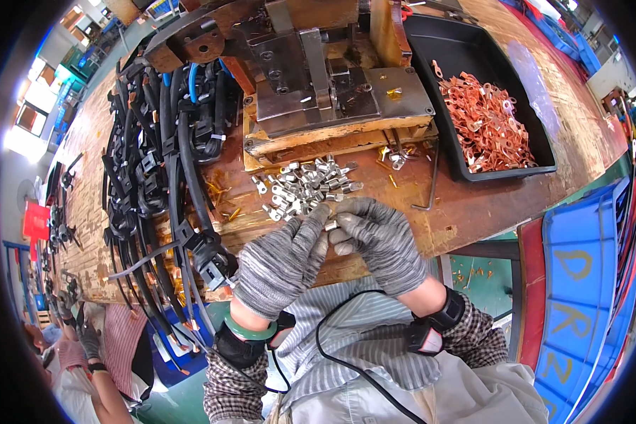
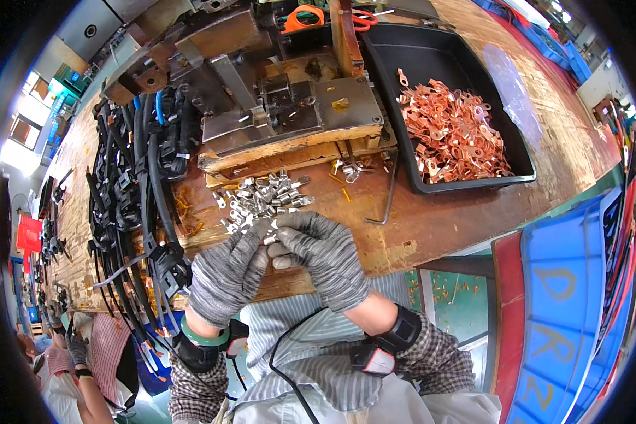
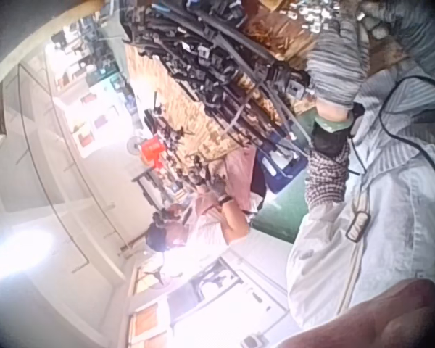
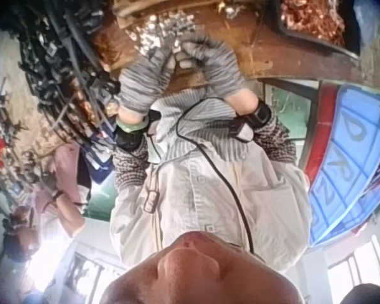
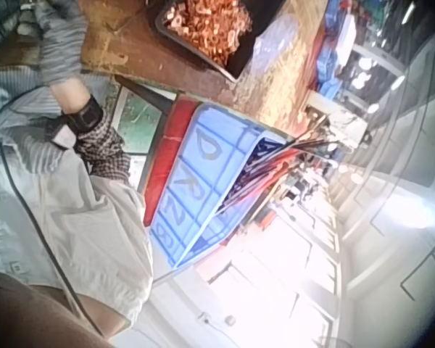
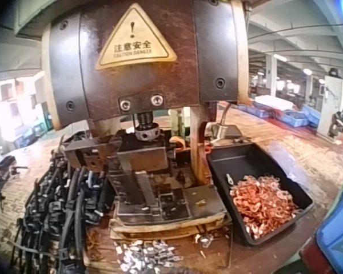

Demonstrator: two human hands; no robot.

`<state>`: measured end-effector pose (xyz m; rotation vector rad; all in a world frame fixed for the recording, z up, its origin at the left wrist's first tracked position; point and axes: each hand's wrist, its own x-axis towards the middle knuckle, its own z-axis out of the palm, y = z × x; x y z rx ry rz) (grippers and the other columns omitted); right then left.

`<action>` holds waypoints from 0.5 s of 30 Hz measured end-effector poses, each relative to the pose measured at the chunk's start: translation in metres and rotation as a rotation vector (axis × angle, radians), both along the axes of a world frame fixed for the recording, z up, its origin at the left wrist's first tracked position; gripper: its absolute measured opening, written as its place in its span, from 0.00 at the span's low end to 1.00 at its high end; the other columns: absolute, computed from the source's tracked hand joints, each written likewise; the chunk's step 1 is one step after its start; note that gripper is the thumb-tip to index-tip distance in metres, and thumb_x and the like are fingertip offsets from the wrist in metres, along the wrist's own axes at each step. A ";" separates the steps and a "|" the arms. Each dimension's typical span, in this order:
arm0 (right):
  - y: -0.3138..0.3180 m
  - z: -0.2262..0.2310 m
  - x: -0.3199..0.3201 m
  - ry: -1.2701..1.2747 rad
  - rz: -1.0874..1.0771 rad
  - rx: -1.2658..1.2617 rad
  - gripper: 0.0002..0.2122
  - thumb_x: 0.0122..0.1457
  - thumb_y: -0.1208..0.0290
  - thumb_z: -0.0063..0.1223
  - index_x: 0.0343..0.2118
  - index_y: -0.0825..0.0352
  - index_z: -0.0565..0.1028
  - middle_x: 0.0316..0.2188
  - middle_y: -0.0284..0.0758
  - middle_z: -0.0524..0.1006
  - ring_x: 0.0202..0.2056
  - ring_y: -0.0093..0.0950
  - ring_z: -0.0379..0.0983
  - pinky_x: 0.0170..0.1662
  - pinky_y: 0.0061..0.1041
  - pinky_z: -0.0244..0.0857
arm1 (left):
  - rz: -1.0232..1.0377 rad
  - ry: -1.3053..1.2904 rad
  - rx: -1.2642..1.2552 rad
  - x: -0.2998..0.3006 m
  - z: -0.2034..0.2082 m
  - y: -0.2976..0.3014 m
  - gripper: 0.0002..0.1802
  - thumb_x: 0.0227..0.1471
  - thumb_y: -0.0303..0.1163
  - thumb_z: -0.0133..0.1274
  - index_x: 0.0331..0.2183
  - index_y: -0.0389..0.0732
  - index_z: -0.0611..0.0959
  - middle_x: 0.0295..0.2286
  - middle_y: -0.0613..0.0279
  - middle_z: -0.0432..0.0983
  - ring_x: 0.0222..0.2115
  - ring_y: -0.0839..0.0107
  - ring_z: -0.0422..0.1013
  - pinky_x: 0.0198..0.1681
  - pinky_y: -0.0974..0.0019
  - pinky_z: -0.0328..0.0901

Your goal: Crimping metal terminals onto the ends of electrical cables using an industrial crimping machine.

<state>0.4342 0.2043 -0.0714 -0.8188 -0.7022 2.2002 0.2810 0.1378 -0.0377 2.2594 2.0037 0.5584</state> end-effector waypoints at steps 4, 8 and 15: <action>-0.003 -0.001 0.001 -0.091 0.002 0.172 0.11 0.55 0.76 0.50 0.41 0.73 0.71 0.31 0.36 0.76 0.30 0.22 0.75 0.30 0.16 0.72 | -0.024 -0.014 0.038 0.000 0.000 -0.003 0.22 0.47 0.36 0.51 0.46 0.42 0.72 0.29 0.54 0.75 0.25 0.60 0.73 0.25 0.63 0.68; -0.001 0.003 0.008 -0.065 0.042 0.186 0.09 0.55 0.75 0.51 0.38 0.73 0.72 0.29 0.35 0.76 0.27 0.20 0.73 0.29 0.16 0.71 | 0.038 0.017 0.058 0.002 -0.009 -0.004 0.20 0.44 0.36 0.55 0.41 0.41 0.75 0.29 0.55 0.75 0.25 0.60 0.73 0.26 0.62 0.68; 0.006 -0.003 0.014 -0.005 0.130 0.325 0.06 0.54 0.73 0.52 0.32 0.71 0.73 0.23 0.34 0.76 0.23 0.20 0.72 0.25 0.17 0.67 | -0.001 0.359 -0.024 0.007 -0.012 -0.005 0.15 0.44 0.40 0.52 0.33 0.41 0.74 0.22 0.57 0.71 0.17 0.59 0.70 0.16 0.60 0.63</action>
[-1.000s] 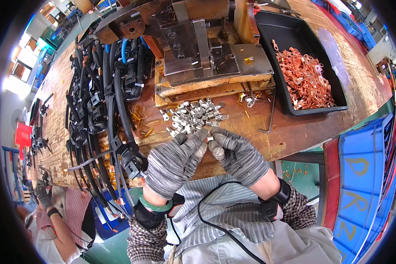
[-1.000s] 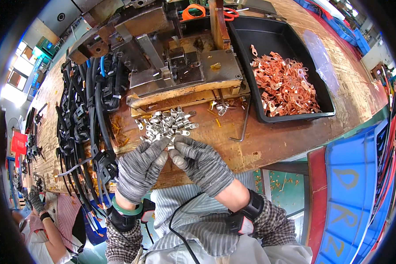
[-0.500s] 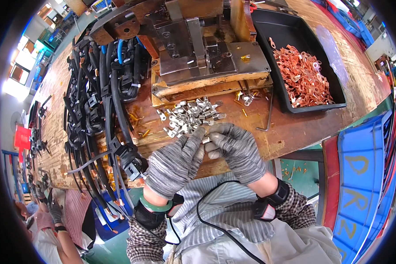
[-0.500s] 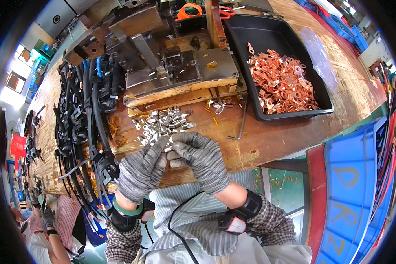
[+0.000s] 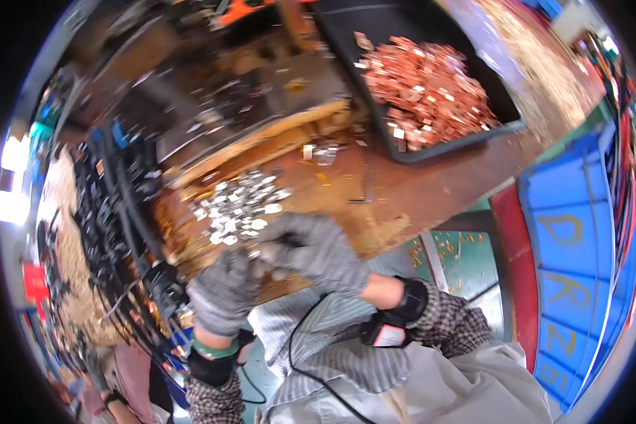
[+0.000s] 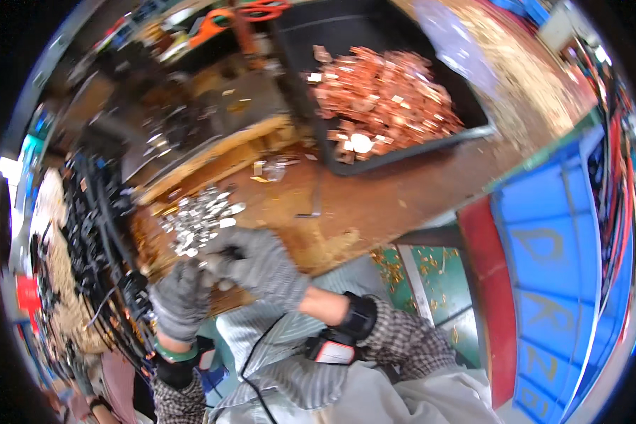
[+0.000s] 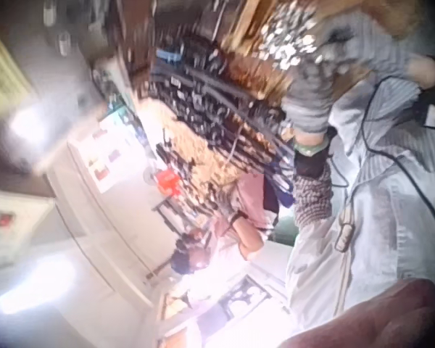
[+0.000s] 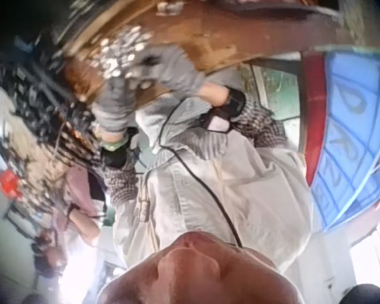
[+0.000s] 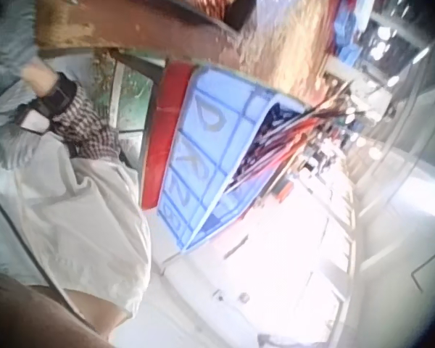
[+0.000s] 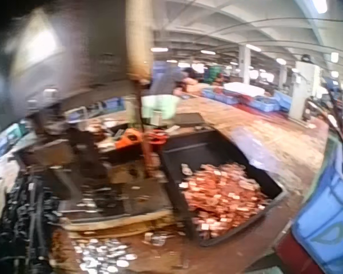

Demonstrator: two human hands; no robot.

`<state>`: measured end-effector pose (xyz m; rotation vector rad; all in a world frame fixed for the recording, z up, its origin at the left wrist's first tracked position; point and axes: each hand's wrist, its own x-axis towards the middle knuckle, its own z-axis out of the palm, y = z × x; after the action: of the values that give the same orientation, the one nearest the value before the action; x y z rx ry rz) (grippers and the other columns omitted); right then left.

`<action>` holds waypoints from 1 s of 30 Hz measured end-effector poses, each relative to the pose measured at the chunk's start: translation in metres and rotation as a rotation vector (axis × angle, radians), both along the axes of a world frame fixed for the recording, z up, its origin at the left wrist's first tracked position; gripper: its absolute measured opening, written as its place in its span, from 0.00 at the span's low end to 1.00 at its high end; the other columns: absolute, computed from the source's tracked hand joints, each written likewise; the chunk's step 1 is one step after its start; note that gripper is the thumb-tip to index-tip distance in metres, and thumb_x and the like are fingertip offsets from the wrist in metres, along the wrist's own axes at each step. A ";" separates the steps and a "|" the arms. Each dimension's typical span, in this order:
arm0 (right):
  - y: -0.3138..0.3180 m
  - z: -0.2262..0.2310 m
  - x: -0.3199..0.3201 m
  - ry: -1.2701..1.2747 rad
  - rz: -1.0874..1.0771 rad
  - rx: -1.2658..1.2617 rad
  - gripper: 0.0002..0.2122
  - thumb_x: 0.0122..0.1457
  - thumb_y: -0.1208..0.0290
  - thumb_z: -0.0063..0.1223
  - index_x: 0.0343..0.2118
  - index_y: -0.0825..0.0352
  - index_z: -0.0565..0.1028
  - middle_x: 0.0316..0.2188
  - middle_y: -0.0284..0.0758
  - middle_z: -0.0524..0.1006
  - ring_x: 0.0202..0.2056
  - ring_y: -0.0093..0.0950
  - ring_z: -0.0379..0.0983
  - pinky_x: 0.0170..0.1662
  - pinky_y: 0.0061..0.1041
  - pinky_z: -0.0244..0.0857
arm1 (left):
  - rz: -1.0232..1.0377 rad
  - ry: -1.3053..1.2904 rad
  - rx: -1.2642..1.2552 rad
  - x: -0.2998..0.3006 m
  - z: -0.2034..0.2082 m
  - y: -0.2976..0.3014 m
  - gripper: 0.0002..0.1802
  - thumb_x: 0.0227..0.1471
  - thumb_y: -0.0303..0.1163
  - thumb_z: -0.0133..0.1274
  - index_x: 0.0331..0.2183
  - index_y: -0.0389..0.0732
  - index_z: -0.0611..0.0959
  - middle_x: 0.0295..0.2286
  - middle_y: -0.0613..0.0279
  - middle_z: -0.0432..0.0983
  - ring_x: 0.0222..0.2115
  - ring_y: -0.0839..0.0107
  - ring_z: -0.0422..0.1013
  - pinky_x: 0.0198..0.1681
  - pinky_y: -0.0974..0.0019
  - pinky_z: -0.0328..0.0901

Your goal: Crimping metal terminals onto the ends of electrical cables using an industrial crimping machine.

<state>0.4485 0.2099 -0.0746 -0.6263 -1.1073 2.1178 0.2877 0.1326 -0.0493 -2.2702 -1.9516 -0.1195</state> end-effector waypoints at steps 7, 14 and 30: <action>0.008 -0.014 -0.005 -0.067 0.057 0.137 0.06 0.51 0.75 0.52 0.30 0.71 0.72 0.20 0.33 0.76 0.20 0.18 0.70 0.24 0.17 0.65 | -0.128 -0.043 0.018 -0.008 -0.006 -0.005 0.11 0.46 0.35 0.53 0.30 0.37 0.75 0.21 0.52 0.71 0.19 0.54 0.67 0.21 0.57 0.60; 0.000 -0.014 -0.014 0.003 0.069 0.109 0.05 0.51 0.76 0.52 0.31 0.70 0.74 0.20 0.33 0.76 0.22 0.19 0.72 0.27 0.19 0.68 | 0.031 -0.007 0.141 -0.002 -0.006 -0.015 0.14 0.46 0.36 0.54 0.35 0.39 0.76 0.26 0.50 0.71 0.25 0.53 0.70 0.27 0.57 0.64; -0.001 -0.016 -0.012 -0.070 -0.051 0.156 0.06 0.52 0.78 0.53 0.33 0.73 0.74 0.27 0.35 0.75 0.27 0.23 0.75 0.29 0.19 0.72 | 0.551 -0.583 0.572 -0.047 -0.028 -0.108 0.27 0.37 0.31 0.64 0.41 0.37 0.73 0.38 0.62 0.65 0.36 0.71 0.66 0.42 0.69 0.63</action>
<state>0.4369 0.2088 -0.0906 -0.6516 -1.2678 1.9577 0.2410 0.0244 -0.0777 -1.3679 -2.3109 -1.1987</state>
